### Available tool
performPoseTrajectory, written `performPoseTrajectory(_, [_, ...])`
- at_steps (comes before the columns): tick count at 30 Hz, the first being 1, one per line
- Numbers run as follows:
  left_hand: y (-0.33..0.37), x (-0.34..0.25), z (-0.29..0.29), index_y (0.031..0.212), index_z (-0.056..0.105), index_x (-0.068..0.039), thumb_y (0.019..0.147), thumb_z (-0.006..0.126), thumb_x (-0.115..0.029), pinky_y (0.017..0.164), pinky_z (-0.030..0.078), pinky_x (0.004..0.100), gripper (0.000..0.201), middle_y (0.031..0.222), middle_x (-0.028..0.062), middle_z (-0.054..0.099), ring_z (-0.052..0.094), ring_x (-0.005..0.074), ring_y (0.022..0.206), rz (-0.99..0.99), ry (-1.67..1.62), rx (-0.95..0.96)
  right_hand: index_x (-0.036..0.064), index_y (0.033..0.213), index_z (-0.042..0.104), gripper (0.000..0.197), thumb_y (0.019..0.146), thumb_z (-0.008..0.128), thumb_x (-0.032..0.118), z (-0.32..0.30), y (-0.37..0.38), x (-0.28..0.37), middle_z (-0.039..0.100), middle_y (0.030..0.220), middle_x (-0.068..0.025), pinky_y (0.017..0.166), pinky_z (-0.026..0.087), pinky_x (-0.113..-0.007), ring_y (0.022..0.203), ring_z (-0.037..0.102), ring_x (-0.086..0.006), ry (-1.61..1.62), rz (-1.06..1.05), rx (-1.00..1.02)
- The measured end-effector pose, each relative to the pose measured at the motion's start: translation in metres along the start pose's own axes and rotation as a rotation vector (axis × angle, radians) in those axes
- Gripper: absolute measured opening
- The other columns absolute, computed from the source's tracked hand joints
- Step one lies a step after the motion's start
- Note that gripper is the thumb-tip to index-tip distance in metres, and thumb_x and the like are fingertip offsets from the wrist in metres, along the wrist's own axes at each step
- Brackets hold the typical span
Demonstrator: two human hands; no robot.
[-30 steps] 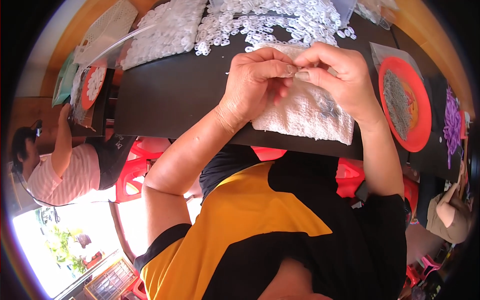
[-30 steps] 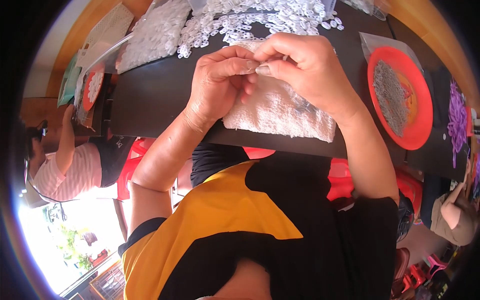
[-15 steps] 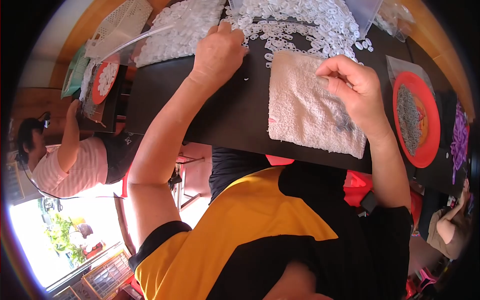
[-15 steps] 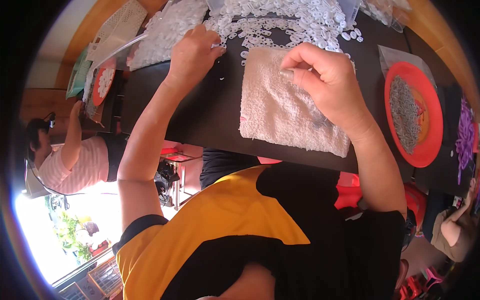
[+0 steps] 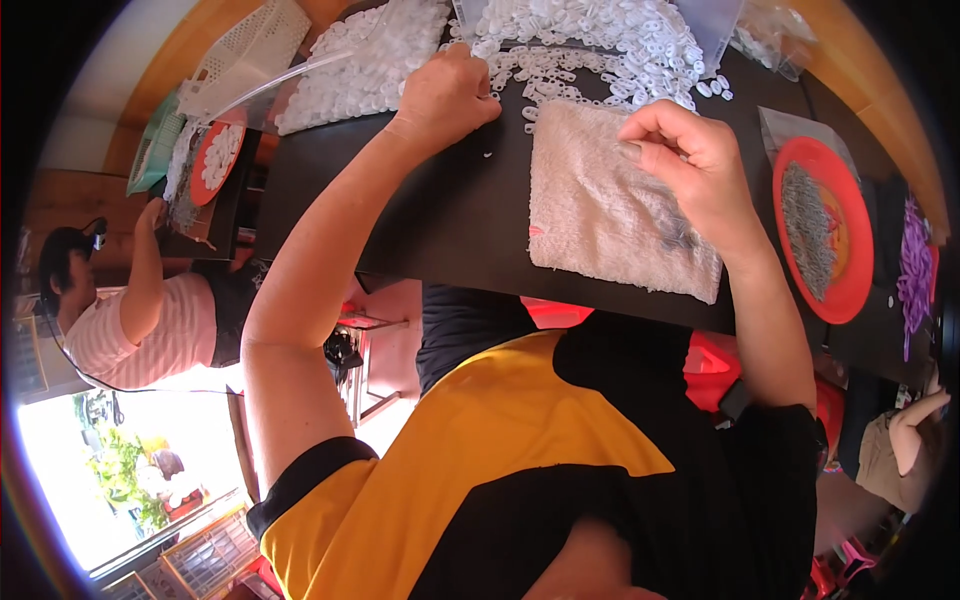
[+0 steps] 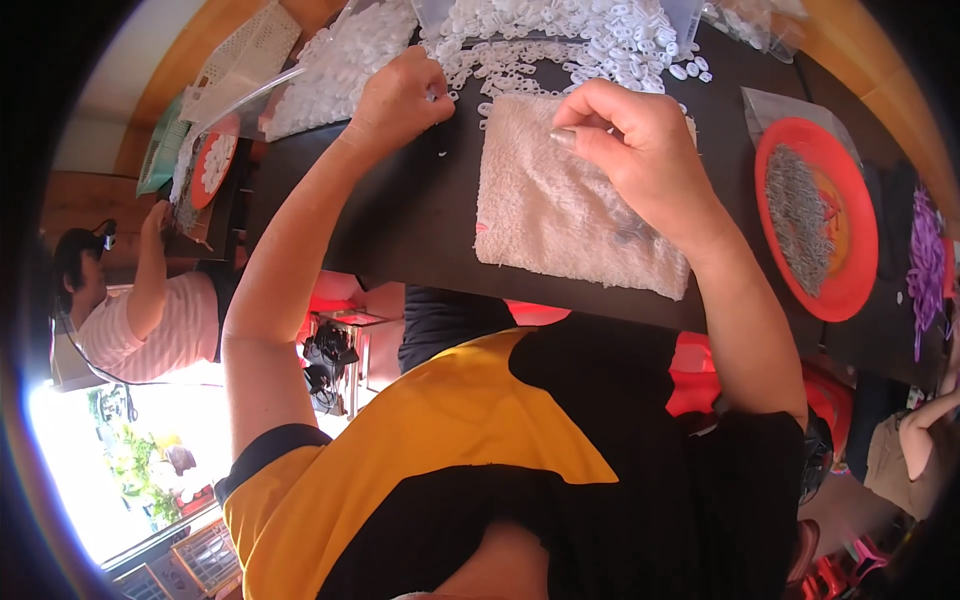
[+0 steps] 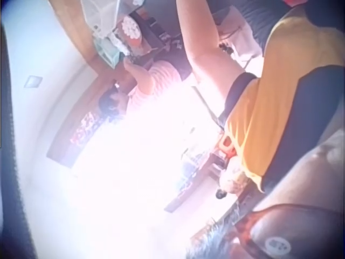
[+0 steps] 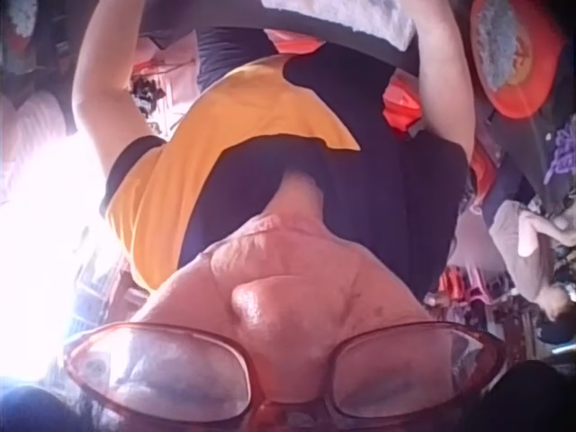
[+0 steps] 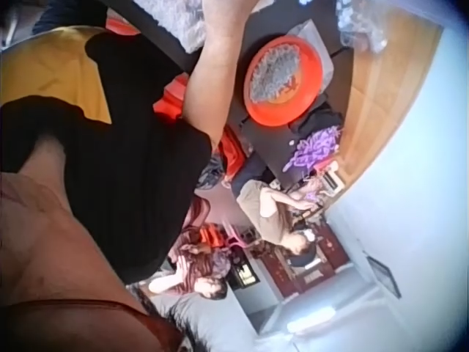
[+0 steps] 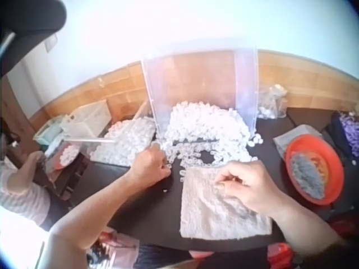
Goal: Assembling small plastic components by manually inserting tiny metal pins.
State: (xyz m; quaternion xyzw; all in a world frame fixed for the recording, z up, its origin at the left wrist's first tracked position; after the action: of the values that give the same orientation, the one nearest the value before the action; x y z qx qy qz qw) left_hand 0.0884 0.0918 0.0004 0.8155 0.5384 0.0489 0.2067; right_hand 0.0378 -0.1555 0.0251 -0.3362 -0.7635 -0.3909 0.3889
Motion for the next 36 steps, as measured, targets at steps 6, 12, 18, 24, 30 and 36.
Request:
performPoseTrajectory(6, [-0.004, -0.011, -0.001, 0.069, 0.062, -0.004, 0.068, 0.069, -0.010, 0.064, 0.050, 0.0361, 0.009, 0.078, 0.0077, 0.060, 0.062, 0.0244, 0.076, 0.038, -0.197, -0.139, -0.0013, 0.089, 0.061, 0.008, 0.081, 0.059, -0.002, -0.006, 0.001, -0.003, 0.062, 0.074, -0.0007, 0.064, 0.043, -0.022, 0.068, 0.052, -0.0054, 0.013, -0.002, -0.034])
performPoseTrajectory(12, [-0.005, -0.074, -0.018, 0.079, 0.063, -0.002, 0.075, 0.069, -0.001, 0.052, 0.042, 0.0198, 0.007, 0.069, 0.0003, 0.062, 0.057, 0.0054, 0.060, -0.311, -1.007, 0.087, -0.0003, 0.088, 0.061, 0.005, 0.084, 0.062, -0.001, -0.006, 0.001, 0.003, 0.060, 0.073, 0.0002, 0.063, 0.043, -0.022, 0.069, 0.052, -0.0052, 0.074, -0.014, -0.141])
performPoseTrajectory(18, [0.000, -0.122, -0.011, 0.080, 0.064, -0.001, 0.077, 0.069, -0.003, 0.048, 0.041, 0.0193, 0.006, 0.068, 0.0007, 0.061, 0.057, 0.0059, 0.058, -0.301, -1.165, 0.078, 0.0001, 0.093, 0.059, 0.008, 0.086, 0.059, -0.003, -0.011, 0.003, 0.001, 0.062, 0.079, -0.0009, 0.063, 0.045, -0.022, 0.071, 0.055, -0.0064, 0.108, -0.030, -0.211])
performPoseTrajectory(24, [-0.004, -0.127, -0.004, 0.082, 0.064, 0.000, 0.078, 0.069, -0.002, 0.047, 0.040, 0.0193, 0.006, 0.069, 0.0016, 0.062, 0.056, 0.0058, 0.058, -0.422, -1.336, 0.042, 0.0003, 0.094, 0.059, 0.009, 0.086, 0.058, -0.005, -0.015, 0.002, 0.003, 0.062, 0.078, -0.0011, 0.062, 0.045, -0.021, 0.070, 0.054, -0.0061, 0.076, -0.083, -0.236])
performPoseTrajectory(30, [-0.010, -0.129, 0.001, 0.082, 0.064, 0.001, 0.078, 0.074, -0.003, 0.056, 0.048, 0.0211, 0.011, 0.072, 0.0027, 0.064, 0.057, 0.0062, 0.062, -0.393, -1.326, -0.114, -0.0001, 0.093, 0.060, 0.009, 0.086, 0.058, -0.005, -0.015, 0.001, 0.001, 0.062, 0.078, -0.0015, 0.063, 0.046, -0.022, 0.071, 0.056, -0.0062, 0.077, -0.059, -0.300])
performPoseTrajectory(36, [-0.015, -0.133, 0.004, 0.086, 0.065, 0.001, 0.080, 0.074, -0.005, 0.061, 0.048, 0.0198, 0.013, 0.074, 0.0015, 0.064, 0.057, 0.0048, 0.068, -0.275, -1.220, -0.242, -0.0005, 0.091, 0.061, 0.008, 0.084, 0.060, -0.005, -0.008, 0.001, 0.000, 0.062, 0.074, -0.0015, 0.061, 0.047, -0.022, 0.069, 0.057, -0.0066, 0.079, -0.066, -0.356])
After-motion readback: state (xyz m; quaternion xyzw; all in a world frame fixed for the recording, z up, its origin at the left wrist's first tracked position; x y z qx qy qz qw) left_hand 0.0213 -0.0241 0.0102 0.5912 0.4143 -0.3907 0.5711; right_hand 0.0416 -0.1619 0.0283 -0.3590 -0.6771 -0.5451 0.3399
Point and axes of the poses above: each hand's wrist, its own y-axis towards the middle knuckle, its own z-axis out of the palm, x = y × z, the point moved 5 cm from there along y, towards the middle knuckle
